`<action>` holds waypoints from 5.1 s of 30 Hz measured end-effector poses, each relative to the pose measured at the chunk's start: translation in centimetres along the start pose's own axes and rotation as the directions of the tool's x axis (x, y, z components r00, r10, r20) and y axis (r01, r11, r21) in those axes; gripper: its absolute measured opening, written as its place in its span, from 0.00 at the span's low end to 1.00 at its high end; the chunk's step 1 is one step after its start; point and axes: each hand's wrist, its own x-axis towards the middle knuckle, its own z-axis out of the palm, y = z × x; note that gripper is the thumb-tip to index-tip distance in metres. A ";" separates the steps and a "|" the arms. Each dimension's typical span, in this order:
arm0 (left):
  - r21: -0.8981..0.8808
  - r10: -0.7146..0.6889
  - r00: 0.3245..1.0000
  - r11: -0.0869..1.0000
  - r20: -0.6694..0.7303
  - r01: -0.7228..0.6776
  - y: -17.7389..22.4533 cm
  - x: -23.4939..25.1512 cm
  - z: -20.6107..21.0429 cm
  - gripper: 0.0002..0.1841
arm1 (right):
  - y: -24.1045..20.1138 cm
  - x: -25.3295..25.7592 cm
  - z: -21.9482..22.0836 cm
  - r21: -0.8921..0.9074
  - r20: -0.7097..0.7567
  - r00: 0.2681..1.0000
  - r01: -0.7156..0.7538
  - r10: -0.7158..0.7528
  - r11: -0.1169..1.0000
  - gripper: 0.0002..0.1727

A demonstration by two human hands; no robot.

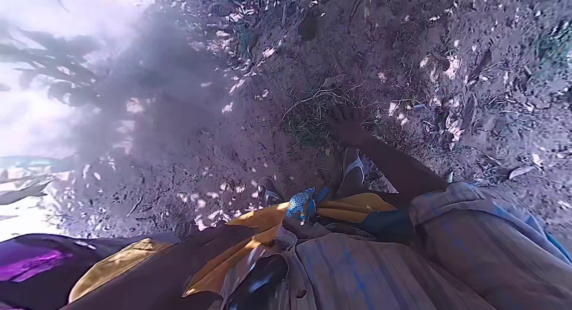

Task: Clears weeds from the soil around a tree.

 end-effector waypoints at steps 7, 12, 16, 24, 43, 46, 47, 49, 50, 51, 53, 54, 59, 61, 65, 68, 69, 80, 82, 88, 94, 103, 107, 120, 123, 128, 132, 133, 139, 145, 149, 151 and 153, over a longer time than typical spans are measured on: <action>-0.084 -0.007 0.860 0.996 -0.510 -0.041 3.5 5.2 -9.2 0.34 | 0.3 0.1 0.9 0.052 -0.225 0.963 -0.139 0.147 0.989 0.56; -0.354 0.143 0.625 0.719 -0.767 -0.598 2.8 14.4 -10.5 0.25 | 1.1 0.9 -1.1 0.175 -0.344 0.916 -0.151 0.204 0.973 0.61; -0.463 0.053 0.669 0.682 -0.741 -0.566 0.3 18.3 -10.3 0.20 | 0.9 0.9 -2.3 0.168 -0.095 0.991 -0.074 0.091 0.983 0.64; -0.440 -0.197 0.419 0.640 -0.886 -0.630 -3.4 17.5 -11.7 0.13 | 0.6 1.8 1.6 -0.039 -0.101 0.991 -0.090 0.085 0.995 0.46; -0.245 -0.102 0.333 0.872 -0.937 -0.423 3.4 10.6 -6.5 0.13 | 1.9 -0.2 -8.3 0.605 -0.218 0.882 -0.214 0.417 0.767 0.44; -0.141 -0.068 0.228 0.935 -0.971 -0.325 1.9 11.0 -8.1 0.17 | 1.7 -1.7 -10.5 0.631 -0.240 0.883 -0.175 0.404 0.756 0.30; -0.114 -0.062 0.170 0.941 -0.984 -0.317 1.4 11.2 -8.9 0.18 | 1.1 -2.2 -11.5 0.636 -0.247 0.891 -0.147 0.381 0.757 0.25; -0.108 -0.094 0.060 0.938 -0.994 -0.328 1.0 11.5 -10.3 0.18 | -0.3 -3.0 -13.3 0.619 -0.300 0.912 -0.038 0.281 0.784 0.19; -0.106 -0.103 0.028 0.929 -0.994 -0.354 0.4 11.6 -10.5 0.18 | -1.2 -3.3 -14.0 0.600 -0.317 0.923 0.020 0.216 0.799 0.17; -0.118 -0.119 0.020 0.914 -0.993 -0.388 -0.1 11.7 -10.4 0.18 | -2.0 -3.5 -14.4 0.583 -0.319 0.934 0.060 0.160 0.810 0.16; -0.143 -0.155 0.007 0.893 -0.988 -0.426 -0.8 12.0 -9.9 0.17 | -3.3 -3.1 -14.2 0.532 -0.302 0.948 0.079 0.102 0.843 0.14; -0.155 -0.169 0.002 0.897 -0.986 -0.415 -1.0 12.1 -9.7 0.17 | -3.5 -2.4 -13.5 0.495 -0.303 0.947 0.064 0.103 0.867 0.14; -0.210 -0.220 0.026 0.879 -0.975 -0.428 -1.5 12.0 -8.1 0.18 | -1.4 0.5 -7.7 0.337 -0.275 0.919 -0.183 0.282 0.924 0.20; -0.211 -0.221 0.029 0.875 -0.975 -0.435 -1.5 11.9 -8.1 0.17 | -0.9 0.4 -8.0 0.468 -0.349 0.887 -0.114 0.302 0.876 0.14; -0.209 -0.204 0.059 0.871 -0.977 -0.445 -1.4 12.0 -7.7 0.16 | -3.5 -1.8 -12.6 0.656 -0.617 0.743 0.304 0.259 0.691 0.13; -0.201 -0.175 0.101 0.888 -0.979 -0.413 -1.1 12.5 -7.8 0.15 | -5.6 -2.9 -14.5 0.483 -0.823 0.551 0.546 0.142 0.685 0.17; -0.217 -0.180 0.128 0.897 -0.975 -0.385 -0.8 12.7 -7.8 0.16 | -5.7 -3.0 -14.4 0.413 -0.845 0.526 0.531 0.094 0.740 0.19; -0.307 -0.193 0.399 0.919 -0.897 -0.247 1.6 17.8 -7.4 0.15 | -3.4 -5.5 -15.4 0.561 -0.738 0.672 0.564 0.058 0.606 0.19; -0.288 -0.158 0.407 0.915 -0.900 -0.283 2.0 18.6 -7.4 0.15 | -3.5 -6.1 -15.6 0.598 -0.691 0.721 0.525 0.058 0.605 0.15; -0.555 -0.300 0.621 0.788 -0.724 -0.266 2.8 20.5 -7.0 0.27 | -6.2 -6.0 -12.4 0.779 -0.367 0.917 0.395 -0.157 0.487 0.14; -0.666 -0.332 0.649 0.646 -0.685 -0.373 1.3 20.0 -6.8 0.11 | -9.4 -6.6 -11.6 0.814 -0.466 0.838 0.532 -0.284 0.233 0.27; -0.483 -0.533 0.117 0.623 -0.838 -0.615 -3.8 14.5 -8.8 0.23 | -5.3 -1.4 -7.4 0.766 -0.061 0.944 0.252 -0.323 0.591 0.25; -0.293 -0.498 -0.087 0.634 -0.863 -0.715 -5.5 10.9 -9.2 0.18 | -1.1 0.5 -3.4 0.688 0.181 0.981 -0.079 -0.064 0.721 0.21; -0.250 -0.705 -0.222 0.499 -0.673 -0.830 -6.9 8.8 -8.5 0.17 | -2.1 -5.1 -16.8 0.243 -0.755 0.651 0.173 0.074 0.954 0.19; -0.204 -0.688 -0.236 0.494 -0.686 -0.845 -7.5 8.3 -8.5 0.16 | -0.5 -7.5 -19.9 0.281 -0.828 0.528 0.095 0.191 0.955 0.20; -0.322 -0.676 -0.096 0.465 -0.731 -0.825 -6.5 8.3 -8.2 0.13 | 2.6 -6.9 -18.2 0.336 -0.202 0.918 -0.262 0.341 0.905 0.20; -0.440 -0.687 0.046 0.410 -0.725 -0.799 -5.3 9.7 -8.8 0.15 | -3.7 -4.3 -15.0 0.333 -0.278 0.960 0.060 0.037 0.941 0.21; -0.475 -0.681 0.098 0.393 -0.725 -0.787 -5.1 10.2 -8.8 0.16 | -5.4 -3.6 -13.6 0.306 -0.341 0.939 0.151 -0.040 0.940 0.20; -0.689 -0.519 0.454 0.517 -0.724 -0.508 -3.9 13.3 -8.2 0.28 | -6.8 -0.9 -7.4 0.212 -0.295 0.955 0.092 -0.026 0.973 0.21; -0.739 -0.525 0.574 0.174 -0.629 -0.650 -2.8 14.2 -8.3 0.29 | -5.7 -5.5 -16.4 0.567 -0.755 0.654 0.690 -0.050 0.450 0.18; -0.755 -0.544 0.582 0.160 -0.605 -0.636 -2.1 15.2 -8.0 0.31 | -2.1 -4.3 -15.3 0.697 -0.584 0.810 0.529 -0.046 0.484 0.18; -0.778 -0.550 0.597 0.167 -0.584 -0.606 -1.7 15.5 -7.7 0.30 | -2.0 -3.7 -14.0 0.558 -0.317 0.944 0.105 0.094 0.823 0.20; -0.811 -0.564 0.619 0.173 -0.546 -0.558 -1.5 15.9 -7.4 0.30 | -2.7 -3.5 -13.4 0.557 -0.267 0.962 0.105 0.058 0.824 0.19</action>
